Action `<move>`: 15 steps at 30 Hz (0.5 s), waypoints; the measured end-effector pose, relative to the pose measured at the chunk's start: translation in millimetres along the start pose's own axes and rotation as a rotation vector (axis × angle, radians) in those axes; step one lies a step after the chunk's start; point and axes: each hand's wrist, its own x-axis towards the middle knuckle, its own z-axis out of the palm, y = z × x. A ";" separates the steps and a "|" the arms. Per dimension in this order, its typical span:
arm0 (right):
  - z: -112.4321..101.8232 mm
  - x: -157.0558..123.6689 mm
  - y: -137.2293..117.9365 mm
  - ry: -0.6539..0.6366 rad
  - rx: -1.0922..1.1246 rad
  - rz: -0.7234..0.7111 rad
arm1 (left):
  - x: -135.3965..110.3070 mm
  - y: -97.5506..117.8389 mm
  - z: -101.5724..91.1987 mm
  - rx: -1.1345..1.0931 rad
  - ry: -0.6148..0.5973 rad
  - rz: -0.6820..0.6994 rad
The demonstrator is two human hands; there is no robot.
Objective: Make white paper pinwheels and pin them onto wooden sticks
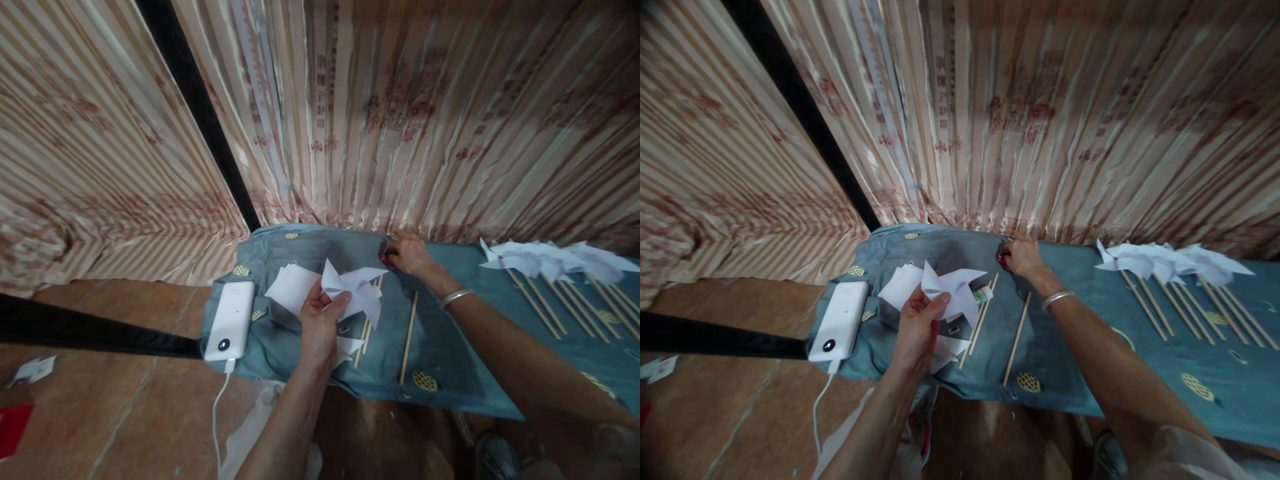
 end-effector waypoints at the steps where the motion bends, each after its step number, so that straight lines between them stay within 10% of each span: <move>1: -1.5 0.3 -0.7 -0.003 -0.004 -0.007 | -0.1 -0.1 0.5 -0.004 -0.001 -0.002; 15: 9.7 -2.2 10.5 0.077 0.162 -0.014 | -0.9 -2.6 2.6 0.011 -0.009 0.009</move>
